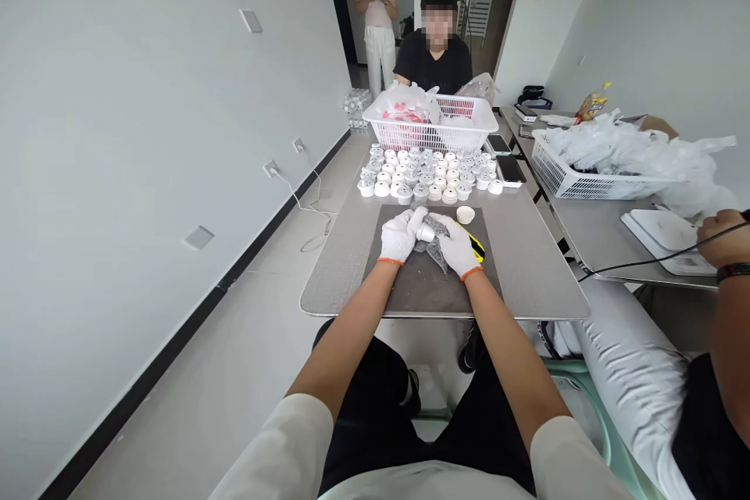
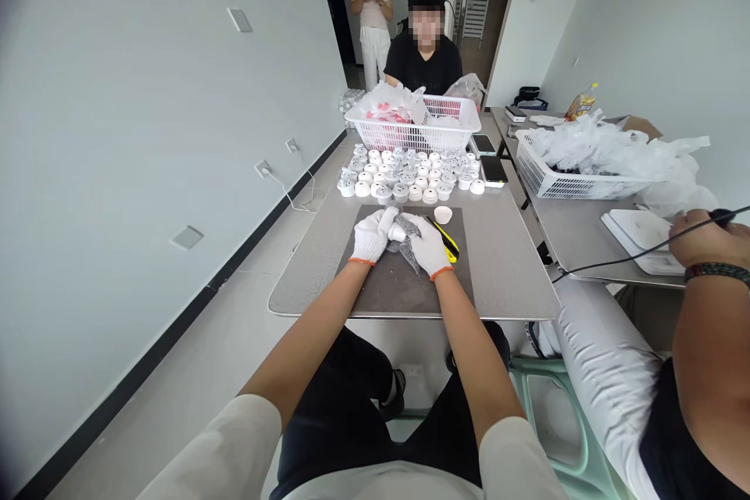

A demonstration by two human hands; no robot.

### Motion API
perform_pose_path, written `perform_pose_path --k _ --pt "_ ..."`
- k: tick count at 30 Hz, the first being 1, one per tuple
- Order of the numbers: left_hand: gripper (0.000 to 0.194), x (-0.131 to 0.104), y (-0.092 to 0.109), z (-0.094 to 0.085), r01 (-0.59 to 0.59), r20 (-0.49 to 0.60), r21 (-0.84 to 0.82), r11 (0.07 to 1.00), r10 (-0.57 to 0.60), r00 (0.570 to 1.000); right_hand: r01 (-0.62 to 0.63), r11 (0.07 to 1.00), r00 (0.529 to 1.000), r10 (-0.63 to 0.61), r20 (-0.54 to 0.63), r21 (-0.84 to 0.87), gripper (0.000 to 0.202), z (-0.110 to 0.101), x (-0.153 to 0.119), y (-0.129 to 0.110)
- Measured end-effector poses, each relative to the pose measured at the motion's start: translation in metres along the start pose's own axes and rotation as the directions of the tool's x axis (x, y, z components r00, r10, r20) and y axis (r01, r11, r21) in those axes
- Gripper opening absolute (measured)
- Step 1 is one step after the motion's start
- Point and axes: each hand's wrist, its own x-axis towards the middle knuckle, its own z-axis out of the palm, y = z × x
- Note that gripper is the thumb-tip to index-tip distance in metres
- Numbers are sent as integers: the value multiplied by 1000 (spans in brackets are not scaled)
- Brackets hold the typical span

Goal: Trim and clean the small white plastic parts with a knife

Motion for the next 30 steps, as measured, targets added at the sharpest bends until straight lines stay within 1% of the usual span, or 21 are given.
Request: perform_pose_path --k 3,5,6,8,10,11,12,14,16,19,22,25,27,28,30 --pt "52 -2 0 1 27 9 25 999 -27 1000 24 1000 1000 -24 -9 10 55 -2 -4 -4" --pt "54 -2 -1 2 41 54 -4 999 -41 998 28 1000 1000 -28 5 12 56 -3 -5 -5" --pt "56 -2 -2 2 41 81 -20 999 -39 996 24 1000 999 -24 26 18 56 -2 -5 -6" --pt "59 0 -4 3 38 117 -28 999 -35 993 6 998 994 -13 110 63 57 -1 -4 -6" --pt "56 1 -6 4 25 126 -4 1000 -24 992 -3 991 981 -23 190 133 57 0 -2 -6" --pt "52 2 -6 4 2 124 12 1000 -3 992 8 987 979 -40 200 160 56 1 -1 -7" --pt "47 2 -5 3 -30 124 28 999 26 992 31 985 981 -63 183 170 54 1 1 -7" --pt "40 1 -4 3 -96 125 43 994 90 988 96 986 989 -110 99 136 48 0 4 -7" --pt "37 -1 -2 2 -122 116 23 992 118 986 138 987 990 -141 30 81 42 -1 6 -6" --pt "35 -4 0 2 -122 85 -40 992 125 988 147 989 989 -146 -24 22 38 -3 7 -2" --pt "37 -4 -2 2 -150 85 -57 987 155 984 114 991 992 -117 -46 -65 42 -4 5 2" --pt "43 -1 -5 4 -121 99 -33 992 124 987 113 978 990 -127 -65 -178 49 -5 3 6" --pt "46 2 -7 5 -92 120 16 996 89 989 133 966 985 -154 -81 -221 49 -3 2 8" --pt "46 4 -8 6 -86 129 52 995 78 988 149 960 980 -175 -91 -238 49 -2 3 9" --pt "42 7 -10 7 -84 102 131 988 71 992 197 939 968 -232 -97 -281 51 0 4 10"
